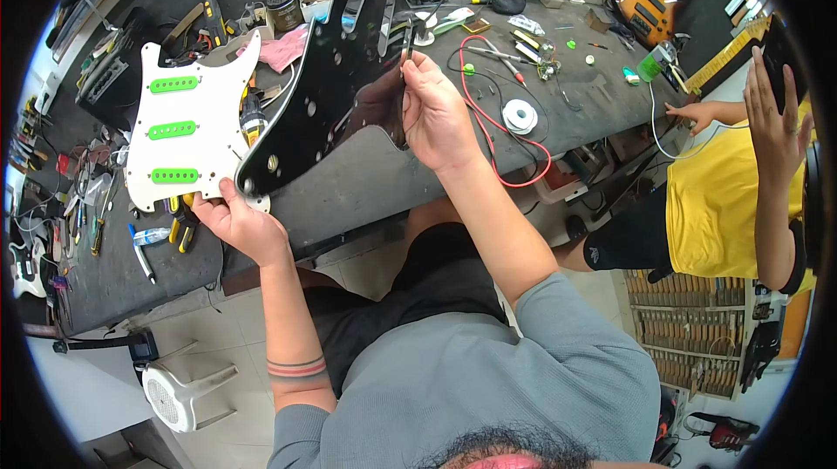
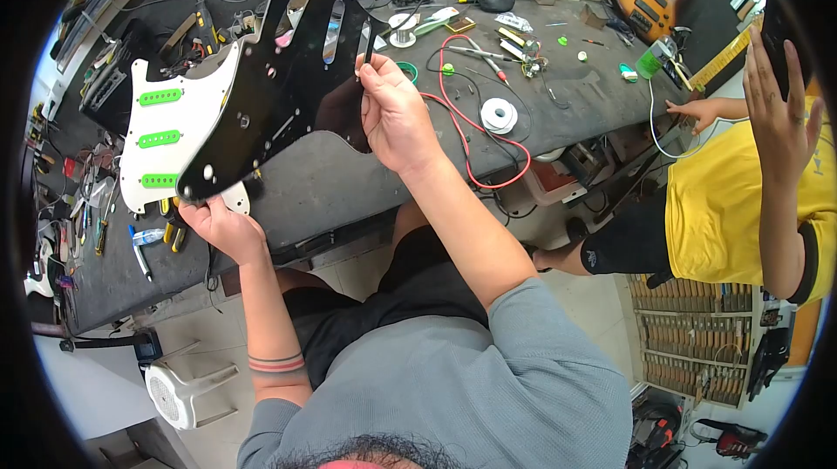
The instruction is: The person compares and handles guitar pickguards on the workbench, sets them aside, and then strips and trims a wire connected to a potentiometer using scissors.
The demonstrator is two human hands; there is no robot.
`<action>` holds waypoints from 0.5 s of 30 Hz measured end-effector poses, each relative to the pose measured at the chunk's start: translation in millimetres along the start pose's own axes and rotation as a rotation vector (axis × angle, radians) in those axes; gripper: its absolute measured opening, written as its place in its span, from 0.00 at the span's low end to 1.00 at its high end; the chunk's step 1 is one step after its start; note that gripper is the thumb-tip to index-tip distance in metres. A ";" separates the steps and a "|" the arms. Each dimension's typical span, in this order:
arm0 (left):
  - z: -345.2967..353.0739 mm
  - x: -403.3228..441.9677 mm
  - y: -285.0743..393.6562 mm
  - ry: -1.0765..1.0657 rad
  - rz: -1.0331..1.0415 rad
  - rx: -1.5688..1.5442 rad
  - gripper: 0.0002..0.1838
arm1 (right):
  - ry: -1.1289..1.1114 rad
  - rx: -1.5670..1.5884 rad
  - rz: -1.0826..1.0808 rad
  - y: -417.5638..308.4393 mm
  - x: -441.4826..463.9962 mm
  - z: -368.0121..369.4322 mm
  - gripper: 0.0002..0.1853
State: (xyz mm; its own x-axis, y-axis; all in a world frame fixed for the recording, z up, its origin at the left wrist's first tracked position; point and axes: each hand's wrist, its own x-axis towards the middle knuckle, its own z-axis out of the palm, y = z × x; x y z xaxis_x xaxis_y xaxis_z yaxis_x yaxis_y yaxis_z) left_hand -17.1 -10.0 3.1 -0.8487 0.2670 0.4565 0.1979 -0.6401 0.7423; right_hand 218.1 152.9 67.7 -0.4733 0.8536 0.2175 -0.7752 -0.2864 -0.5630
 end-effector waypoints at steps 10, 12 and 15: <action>0.1 -1.8 -0.4 0.037 0.011 0.003 0.22 | -0.061 -0.095 -0.003 3.5 -10.5 2.5 0.12; -3.2 -2.9 -1.5 0.004 0.019 0.038 0.26 | -0.077 -0.086 0.006 3.3 -11.2 1.3 0.11; -5.9 -2.4 -7.4 0.013 0.038 0.038 0.25 | -0.071 -0.059 0.037 0.4 -12.7 3.0 0.11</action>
State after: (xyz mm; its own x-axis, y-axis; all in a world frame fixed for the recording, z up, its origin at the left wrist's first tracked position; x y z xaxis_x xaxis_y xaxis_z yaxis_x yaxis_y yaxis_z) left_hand -19.5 -10.2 -6.4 -0.8465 0.2339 0.4783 0.2480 -0.6218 0.7429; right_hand 222.6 140.6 67.1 -0.5311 0.8094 0.2507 -0.7316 -0.2888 -0.6175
